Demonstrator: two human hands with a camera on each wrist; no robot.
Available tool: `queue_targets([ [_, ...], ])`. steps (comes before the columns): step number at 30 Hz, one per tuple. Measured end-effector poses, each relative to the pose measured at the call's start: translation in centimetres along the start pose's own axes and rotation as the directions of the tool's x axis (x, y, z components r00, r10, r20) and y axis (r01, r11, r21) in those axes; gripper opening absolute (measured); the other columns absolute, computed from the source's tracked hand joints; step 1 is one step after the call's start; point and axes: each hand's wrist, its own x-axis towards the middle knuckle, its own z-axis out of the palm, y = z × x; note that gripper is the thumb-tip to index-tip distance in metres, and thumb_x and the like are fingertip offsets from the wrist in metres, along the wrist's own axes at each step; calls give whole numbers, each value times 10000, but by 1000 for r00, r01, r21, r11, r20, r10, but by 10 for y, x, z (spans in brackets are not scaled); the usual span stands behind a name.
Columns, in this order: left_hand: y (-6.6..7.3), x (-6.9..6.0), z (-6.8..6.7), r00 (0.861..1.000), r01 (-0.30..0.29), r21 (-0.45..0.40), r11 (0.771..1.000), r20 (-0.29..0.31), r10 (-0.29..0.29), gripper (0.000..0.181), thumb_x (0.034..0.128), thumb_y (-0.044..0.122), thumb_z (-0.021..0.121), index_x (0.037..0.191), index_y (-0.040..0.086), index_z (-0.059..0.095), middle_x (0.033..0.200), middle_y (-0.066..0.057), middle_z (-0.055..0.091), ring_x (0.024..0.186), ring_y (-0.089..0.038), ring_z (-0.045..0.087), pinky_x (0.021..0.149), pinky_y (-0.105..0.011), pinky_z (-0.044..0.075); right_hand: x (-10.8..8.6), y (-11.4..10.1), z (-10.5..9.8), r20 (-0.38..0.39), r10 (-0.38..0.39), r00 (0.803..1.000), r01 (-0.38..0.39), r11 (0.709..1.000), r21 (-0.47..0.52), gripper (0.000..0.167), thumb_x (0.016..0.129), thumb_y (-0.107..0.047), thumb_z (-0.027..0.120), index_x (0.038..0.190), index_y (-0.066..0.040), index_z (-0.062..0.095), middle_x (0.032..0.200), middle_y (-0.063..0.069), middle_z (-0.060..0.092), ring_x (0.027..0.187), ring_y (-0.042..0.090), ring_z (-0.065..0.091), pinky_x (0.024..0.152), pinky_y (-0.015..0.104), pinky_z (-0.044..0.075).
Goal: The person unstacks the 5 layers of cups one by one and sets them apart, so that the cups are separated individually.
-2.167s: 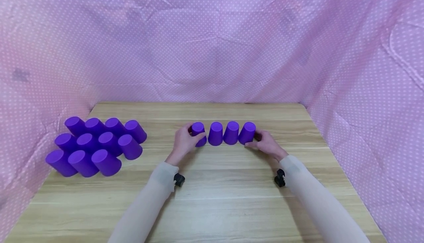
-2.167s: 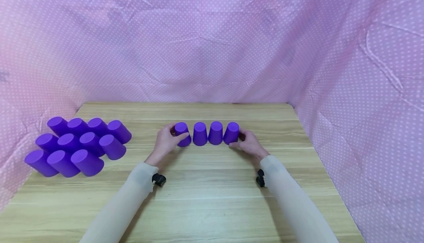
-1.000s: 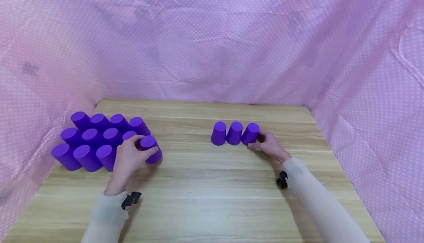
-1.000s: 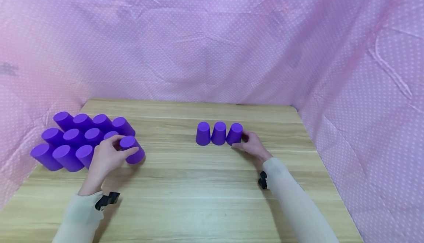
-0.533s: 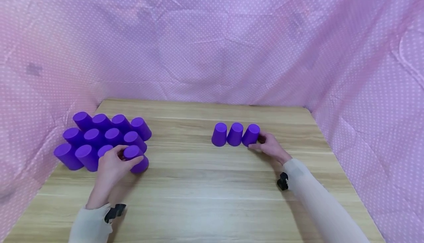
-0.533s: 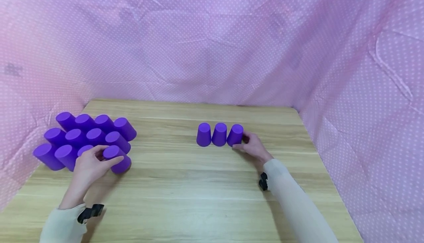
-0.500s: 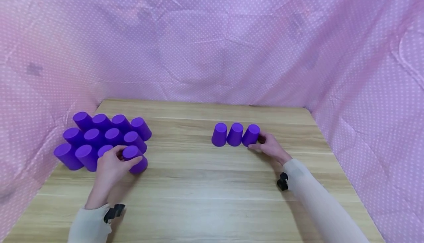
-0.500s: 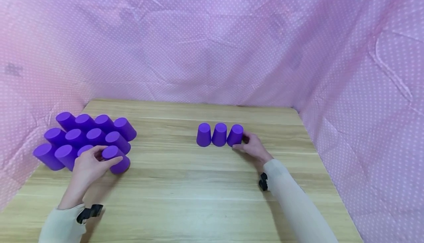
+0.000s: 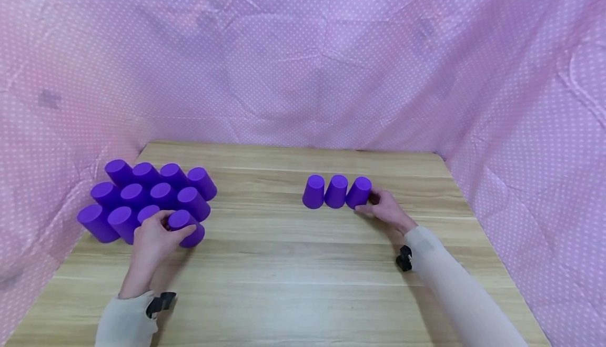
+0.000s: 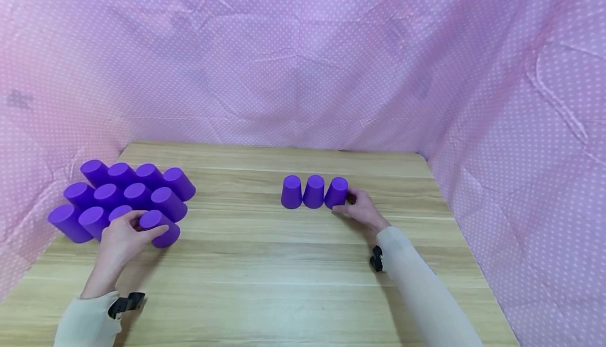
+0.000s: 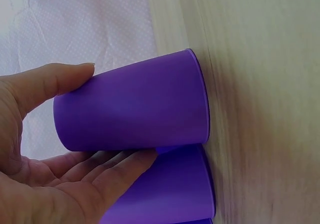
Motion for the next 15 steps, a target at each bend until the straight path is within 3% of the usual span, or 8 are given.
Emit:
queue_targets([
  [7,3,-1,0,1000,-5,-12,1000,-6,5,798,734,465,800,1262,-67,527,1206,-301,540,1085,-473,476,857,-583,433,0,-1,0,-4,9,1000,-9,1000,-12,555,788,-170,795,1271,-43,553,1367,198,483,1288,351,403,1086,466,277],
  [15,17,-3,-8,993,-91,-23,996,-76,89,963,719,580,760,1363,-65,448,1296,-280,514,1186,-461,453,933,-588,402,1,1,0,6,-2,1000,2,1000,19,554,789,-134,789,1277,-31,547,1362,198,487,1293,351,396,1087,463,275],
])
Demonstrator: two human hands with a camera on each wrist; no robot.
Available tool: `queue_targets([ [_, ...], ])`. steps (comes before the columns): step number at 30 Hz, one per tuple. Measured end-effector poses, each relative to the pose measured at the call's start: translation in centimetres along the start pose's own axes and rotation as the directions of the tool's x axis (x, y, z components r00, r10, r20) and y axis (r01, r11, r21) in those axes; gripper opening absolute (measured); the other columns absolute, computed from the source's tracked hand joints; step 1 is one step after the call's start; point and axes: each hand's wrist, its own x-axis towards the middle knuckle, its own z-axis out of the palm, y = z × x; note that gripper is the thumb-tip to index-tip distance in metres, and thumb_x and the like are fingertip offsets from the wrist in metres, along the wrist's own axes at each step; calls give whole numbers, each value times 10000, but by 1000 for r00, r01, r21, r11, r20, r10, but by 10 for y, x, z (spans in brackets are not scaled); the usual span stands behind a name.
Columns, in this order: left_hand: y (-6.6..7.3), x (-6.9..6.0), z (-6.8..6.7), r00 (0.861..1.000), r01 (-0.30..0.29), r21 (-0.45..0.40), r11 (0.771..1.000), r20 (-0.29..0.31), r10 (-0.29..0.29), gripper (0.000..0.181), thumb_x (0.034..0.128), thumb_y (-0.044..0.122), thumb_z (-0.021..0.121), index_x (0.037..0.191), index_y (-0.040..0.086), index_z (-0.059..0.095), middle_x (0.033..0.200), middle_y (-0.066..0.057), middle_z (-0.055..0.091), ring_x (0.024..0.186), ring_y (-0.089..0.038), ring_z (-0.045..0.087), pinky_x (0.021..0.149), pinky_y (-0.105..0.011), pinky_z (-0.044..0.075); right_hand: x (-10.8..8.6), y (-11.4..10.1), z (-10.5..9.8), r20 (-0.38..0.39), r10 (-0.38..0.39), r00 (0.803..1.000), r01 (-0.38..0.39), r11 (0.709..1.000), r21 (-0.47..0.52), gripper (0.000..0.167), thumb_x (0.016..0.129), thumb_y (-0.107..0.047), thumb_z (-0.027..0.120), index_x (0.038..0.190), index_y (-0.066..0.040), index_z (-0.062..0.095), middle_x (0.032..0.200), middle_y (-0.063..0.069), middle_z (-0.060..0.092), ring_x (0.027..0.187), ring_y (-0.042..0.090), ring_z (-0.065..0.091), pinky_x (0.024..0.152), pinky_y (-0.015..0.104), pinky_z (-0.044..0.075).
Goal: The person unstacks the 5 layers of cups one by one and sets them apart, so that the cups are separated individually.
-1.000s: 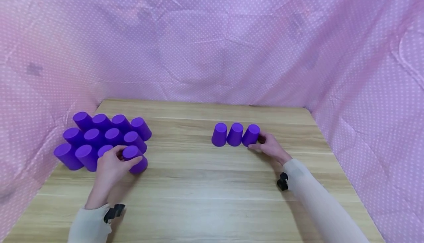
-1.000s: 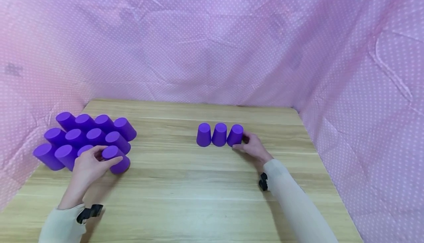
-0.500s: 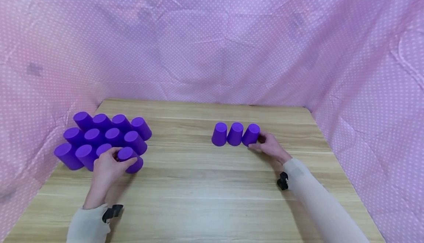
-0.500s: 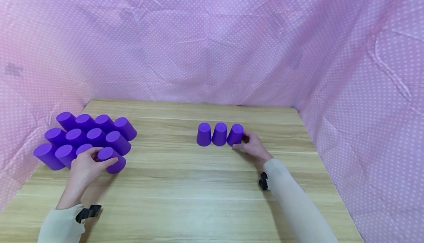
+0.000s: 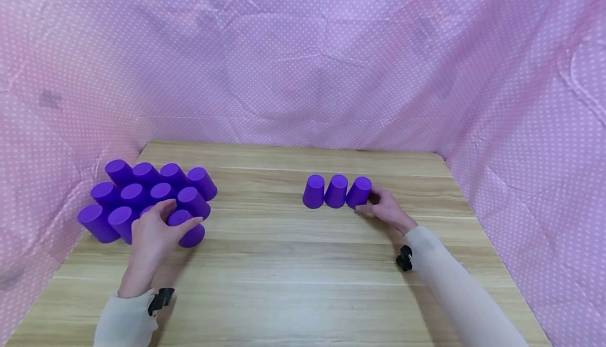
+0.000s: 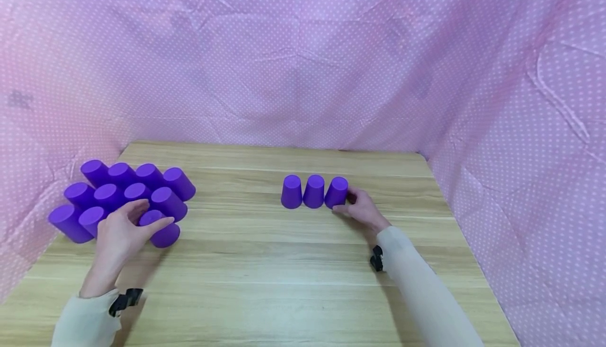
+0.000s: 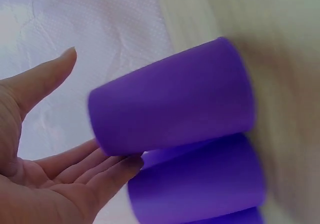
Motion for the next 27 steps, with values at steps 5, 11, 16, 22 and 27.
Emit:
queue_targets([
  [5,18,3,1,995,-86,-35,996,-54,85,885,742,515,777,1358,-42,469,1299,-259,523,1182,-439,484,926,-562,423,1,0,0,1,-11,1000,11,1000,-10,554,797,-123,780,1288,-35,540,1361,192,490,1292,347,399,1086,458,280],
  [11,40,13,24,960,-260,-80,962,-127,249,732,715,362,848,1253,-49,570,1205,-233,599,1080,-387,583,878,-504,483,0,0,0,3,-21,1000,21,1000,-10,566,799,-112,776,1295,-3,526,1349,214,494,1287,369,398,1082,476,280],
  [16,59,22,52,960,-280,-150,948,-46,276,727,720,385,839,1252,-37,576,1216,-195,605,1082,-372,582,886,-474,489,1,1,1,2,-25,1000,25,1000,-4,566,801,-110,776,1294,9,525,1342,223,497,1280,377,404,1083,483,275],
  [22,83,32,83,956,-226,-286,931,116,268,735,737,351,834,1308,-4,539,1285,-166,568,1173,-330,531,951,-424,458,-1,-3,1,-21,11,1000,-11,999,-32,608,790,-150,794,1310,-1,517,1350,213,495,1274,359,419,1088,474,265],
  [27,102,45,112,941,-193,-375,907,191,279,724,736,311,841,1311,-3,533,1277,-162,571,1168,-299,538,961,-364,454,0,-1,2,-24,4,1000,-4,1000,-24,619,793,-161,794,1316,7,511,1361,217,483,1283,362,406,1095,476,249],
])
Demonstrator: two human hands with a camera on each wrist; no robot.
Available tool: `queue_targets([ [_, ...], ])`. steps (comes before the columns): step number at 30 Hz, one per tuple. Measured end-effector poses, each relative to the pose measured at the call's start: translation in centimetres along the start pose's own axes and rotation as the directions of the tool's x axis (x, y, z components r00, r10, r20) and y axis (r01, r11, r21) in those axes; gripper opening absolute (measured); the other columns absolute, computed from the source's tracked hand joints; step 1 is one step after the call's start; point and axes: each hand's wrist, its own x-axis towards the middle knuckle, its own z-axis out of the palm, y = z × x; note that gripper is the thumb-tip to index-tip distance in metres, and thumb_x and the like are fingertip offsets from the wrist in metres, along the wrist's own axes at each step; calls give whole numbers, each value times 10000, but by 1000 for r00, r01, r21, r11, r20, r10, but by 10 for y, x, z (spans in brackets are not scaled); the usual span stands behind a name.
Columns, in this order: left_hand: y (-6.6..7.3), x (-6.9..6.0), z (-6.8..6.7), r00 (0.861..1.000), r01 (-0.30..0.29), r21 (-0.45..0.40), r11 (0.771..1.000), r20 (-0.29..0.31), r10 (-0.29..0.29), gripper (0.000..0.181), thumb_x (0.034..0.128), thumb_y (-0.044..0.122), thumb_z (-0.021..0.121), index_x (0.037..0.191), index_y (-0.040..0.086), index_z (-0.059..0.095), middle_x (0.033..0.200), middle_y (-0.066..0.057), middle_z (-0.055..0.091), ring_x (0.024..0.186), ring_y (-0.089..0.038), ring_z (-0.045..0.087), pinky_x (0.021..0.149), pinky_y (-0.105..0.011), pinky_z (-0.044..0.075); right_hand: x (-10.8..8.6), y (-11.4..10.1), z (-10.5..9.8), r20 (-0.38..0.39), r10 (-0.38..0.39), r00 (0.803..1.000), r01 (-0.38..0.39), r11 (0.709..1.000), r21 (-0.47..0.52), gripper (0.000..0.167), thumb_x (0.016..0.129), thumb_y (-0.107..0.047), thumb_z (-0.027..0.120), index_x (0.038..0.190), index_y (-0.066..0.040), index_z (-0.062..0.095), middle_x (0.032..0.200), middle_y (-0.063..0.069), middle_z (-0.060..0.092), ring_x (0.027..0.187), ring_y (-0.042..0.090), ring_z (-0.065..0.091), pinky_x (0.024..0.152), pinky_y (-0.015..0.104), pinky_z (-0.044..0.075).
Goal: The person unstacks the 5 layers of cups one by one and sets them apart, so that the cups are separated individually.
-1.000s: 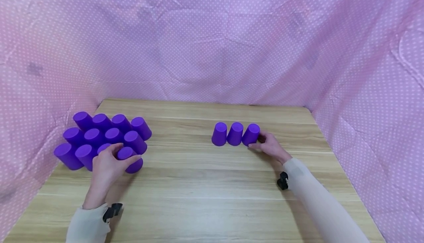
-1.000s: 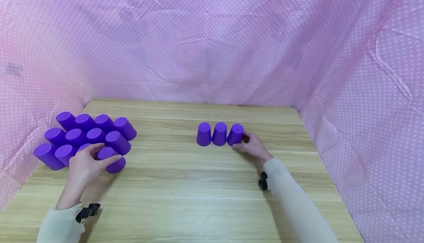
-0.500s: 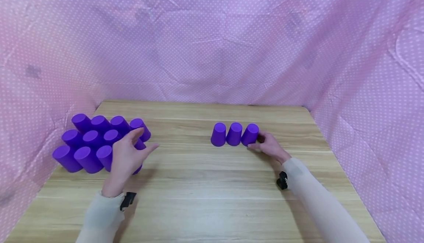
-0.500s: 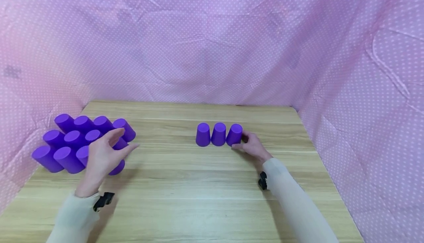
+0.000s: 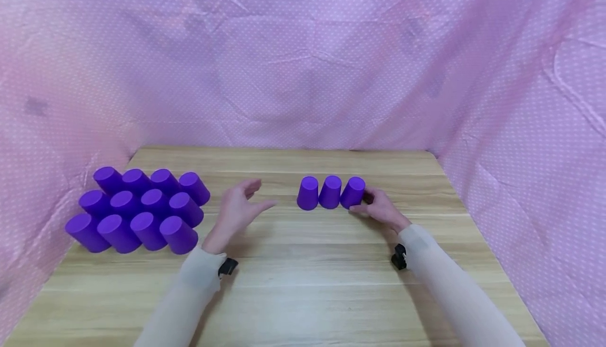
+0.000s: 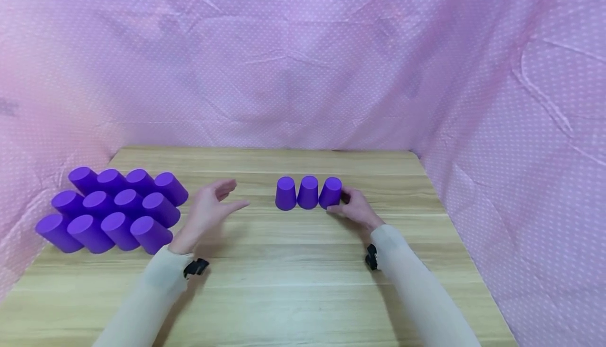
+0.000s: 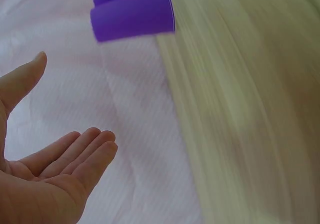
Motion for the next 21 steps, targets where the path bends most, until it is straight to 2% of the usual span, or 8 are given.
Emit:
queue_targets([
  [5,5,26,23,997,18,-111,994,77,-9,669,736,244,844,1277,-24,555,1232,-181,593,1129,-328,563,943,-363,469,2,1,0,0,3,1000,-3,1000,-5,613,785,-149,798,1314,-16,518,1354,195,497,1278,342,419,1085,462,277],
  [10,13,41,53,998,10,-54,998,68,-6,734,697,281,868,1284,-21,548,1249,-182,582,1122,-358,559,932,-389,475,0,2,-3,6,6,1000,-6,1000,-1,627,788,-138,792,1335,-37,502,1361,187,493,1279,336,418,1084,461,281],
  [15,15,49,89,997,26,6,1000,73,-27,793,686,331,871,1327,16,526,1268,-163,570,1112,-318,570,905,-358,492,0,3,-4,-2,3,1000,-3,1000,-1,616,784,-139,796,1322,-39,513,1347,184,506,1272,331,426,1087,461,275],
  [18,15,51,100,998,36,5,999,54,-36,750,695,306,870,1311,31,543,1227,-150,593,1107,-291,573,900,-351,494,1,2,-3,-3,1,1000,-1,1000,-14,606,782,-154,801,1311,-47,526,1329,175,525,1256,325,447,1078,457,294],
  [21,14,53,104,998,51,-21,998,31,-50,671,710,251,865,1273,30,574,1174,-126,623,1087,-256,582,892,-337,497,2,1,0,-2,6,1000,-6,1000,-18,588,780,-162,804,1294,-53,540,1313,165,541,1241,317,464,1069,450,311],
])
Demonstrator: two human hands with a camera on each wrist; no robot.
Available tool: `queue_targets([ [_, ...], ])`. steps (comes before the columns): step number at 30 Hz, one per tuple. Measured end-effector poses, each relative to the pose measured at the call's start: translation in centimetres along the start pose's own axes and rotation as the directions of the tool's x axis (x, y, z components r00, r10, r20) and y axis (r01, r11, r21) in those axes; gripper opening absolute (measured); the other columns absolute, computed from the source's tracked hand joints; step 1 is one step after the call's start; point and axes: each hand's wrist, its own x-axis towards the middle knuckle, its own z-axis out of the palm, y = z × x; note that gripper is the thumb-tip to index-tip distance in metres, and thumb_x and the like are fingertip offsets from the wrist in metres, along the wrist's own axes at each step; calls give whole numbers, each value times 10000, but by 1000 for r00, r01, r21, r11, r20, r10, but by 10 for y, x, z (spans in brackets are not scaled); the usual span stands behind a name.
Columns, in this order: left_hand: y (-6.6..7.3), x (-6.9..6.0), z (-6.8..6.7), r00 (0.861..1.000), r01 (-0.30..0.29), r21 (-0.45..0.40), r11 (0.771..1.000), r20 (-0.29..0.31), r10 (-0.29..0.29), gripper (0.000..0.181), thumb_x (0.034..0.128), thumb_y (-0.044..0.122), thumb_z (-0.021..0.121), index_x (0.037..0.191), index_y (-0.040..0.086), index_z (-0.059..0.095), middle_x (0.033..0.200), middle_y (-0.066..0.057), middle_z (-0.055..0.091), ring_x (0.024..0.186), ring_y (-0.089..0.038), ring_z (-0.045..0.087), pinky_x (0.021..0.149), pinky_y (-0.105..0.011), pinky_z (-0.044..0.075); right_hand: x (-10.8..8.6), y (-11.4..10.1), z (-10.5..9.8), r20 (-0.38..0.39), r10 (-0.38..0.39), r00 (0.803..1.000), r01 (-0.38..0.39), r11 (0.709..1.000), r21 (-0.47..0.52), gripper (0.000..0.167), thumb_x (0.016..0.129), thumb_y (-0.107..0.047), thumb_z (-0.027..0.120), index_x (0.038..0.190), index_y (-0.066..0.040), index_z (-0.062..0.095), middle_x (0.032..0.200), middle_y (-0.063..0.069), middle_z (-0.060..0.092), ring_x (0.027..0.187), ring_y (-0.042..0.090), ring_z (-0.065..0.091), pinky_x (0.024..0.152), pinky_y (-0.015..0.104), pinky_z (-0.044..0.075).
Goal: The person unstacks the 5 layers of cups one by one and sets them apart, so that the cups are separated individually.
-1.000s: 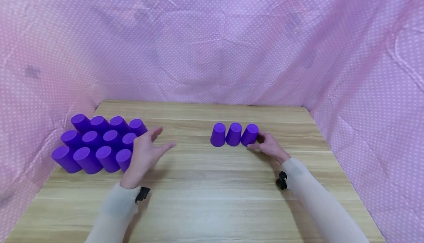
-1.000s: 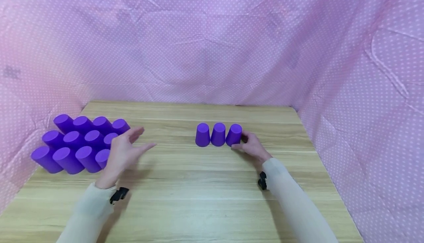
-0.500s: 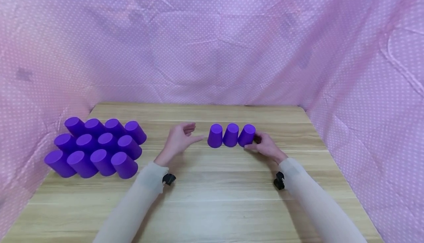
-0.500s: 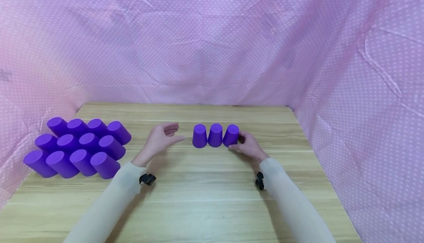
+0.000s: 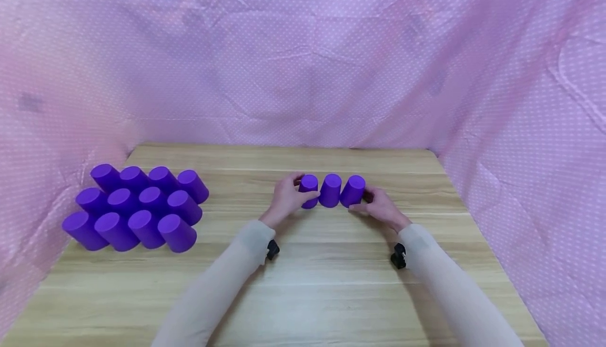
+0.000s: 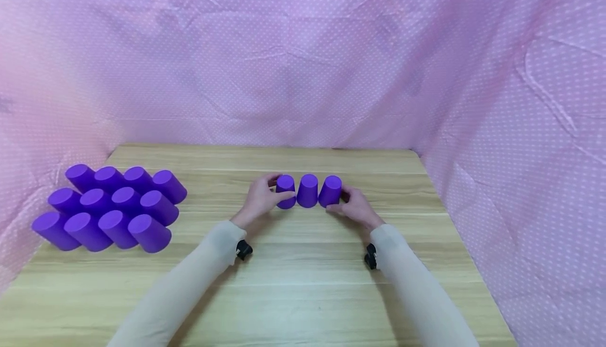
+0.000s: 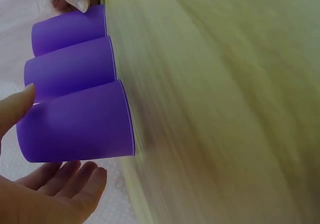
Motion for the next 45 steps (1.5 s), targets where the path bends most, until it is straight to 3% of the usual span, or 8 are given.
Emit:
queue_targets([
  [11,-7,5,-5,998,-40,10,999,-55,40,494,739,194,841,1163,32,647,1066,-113,667,997,-235,617,863,-335,505,0,-1,1,3,4,1000,-4,1000,2,587,788,-147,794,1302,-38,532,1339,177,516,1257,326,447,1073,446,306],
  [20,-25,6,-46,981,49,-17,999,-185,-52,515,833,206,756,1250,-16,554,1171,-205,605,1083,-326,575,924,-425,476,-1,-1,0,8,16,1000,-16,1000,12,593,784,-152,798,1302,-40,531,1342,178,513,1261,327,443,1072,444,308],
  [30,-45,1,-90,935,104,-28,994,-339,-107,499,861,170,702,1281,-24,512,1220,-229,572,1132,-350,538,977,-444,426,-1,-1,1,2,21,1000,-21,1000,-3,620,784,-169,800,1318,-33,517,1355,190,498,1271,334,429,1078,452,295],
  [39,-55,-5,-110,894,172,-107,979,-402,-201,502,894,140,656,1327,-24,462,1278,-214,533,1192,-335,489,1030,-436,366,-2,-3,1,9,33,999,-33,999,-7,624,786,-164,797,1327,-36,513,1343,187,509,1261,339,439,1076,467,293],
  [45,-61,-9,-119,849,217,-115,969,-467,-246,500,885,149,655,1319,-20,474,1274,-208,538,1201,-358,447,1051,-441,307,-1,-2,0,11,28,1000,-29,1000,8,627,783,-176,801,1324,-37,516,1349,185,505,1263,331,439,1077,455,296],
])
